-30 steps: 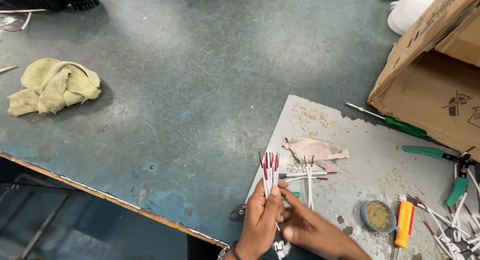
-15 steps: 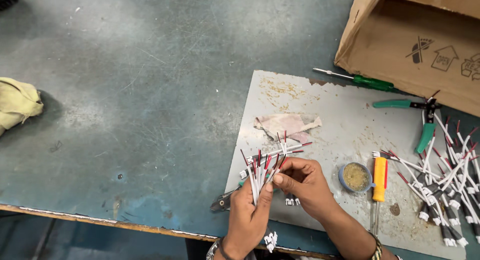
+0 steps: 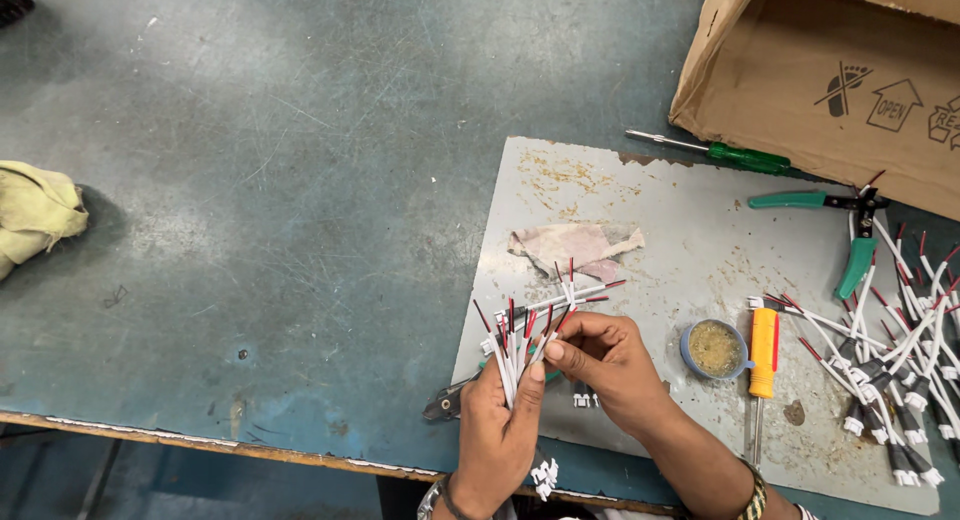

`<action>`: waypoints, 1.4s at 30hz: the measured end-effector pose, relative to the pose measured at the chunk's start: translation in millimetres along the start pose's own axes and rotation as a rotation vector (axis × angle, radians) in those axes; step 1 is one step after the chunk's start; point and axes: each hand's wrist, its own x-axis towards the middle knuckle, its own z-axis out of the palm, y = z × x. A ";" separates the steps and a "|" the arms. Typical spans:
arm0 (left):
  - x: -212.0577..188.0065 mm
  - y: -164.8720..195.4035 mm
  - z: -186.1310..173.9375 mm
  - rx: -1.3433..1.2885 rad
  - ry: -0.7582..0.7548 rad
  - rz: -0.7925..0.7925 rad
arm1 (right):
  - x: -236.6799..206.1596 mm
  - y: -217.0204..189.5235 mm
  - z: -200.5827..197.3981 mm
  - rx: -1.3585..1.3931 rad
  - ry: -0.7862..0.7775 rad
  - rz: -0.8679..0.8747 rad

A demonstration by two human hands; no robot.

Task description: The person strips the insulation from the ends of multiple white wires using green-handled wire strippers. The person then gathers the stripped wires into a bundle and continues stripping additional wires.

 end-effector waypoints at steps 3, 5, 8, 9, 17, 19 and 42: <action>0.3 -0.4 1.2 -0.029 0.002 -0.029 | 0.4 -1.0 0.8 0.022 -0.012 -0.007; 0.7 -0.4 1.4 -0.012 0.007 -0.021 | 0.5 -1.6 1.3 0.009 0.001 0.003; 1.3 -0.1 0.5 0.049 0.016 0.028 | 1.1 -1.6 1.8 0.032 -0.001 0.004; 1.6 0.0 0.7 0.045 0.016 0.049 | 1.2 -1.5 1.8 0.046 -0.004 0.002; 2.2 1.3 1.0 0.058 0.024 0.074 | 2.9 2.3 -0.4 0.047 -0.019 -0.022; 2.3 1.4 0.9 0.070 0.025 0.051 | 3.2 3.2 -1.2 0.040 -0.021 -0.025; -1.9 -11.4 3.0 -0.290 -0.043 -0.115 | 2.5 5.9 3.2 0.098 -0.050 -0.061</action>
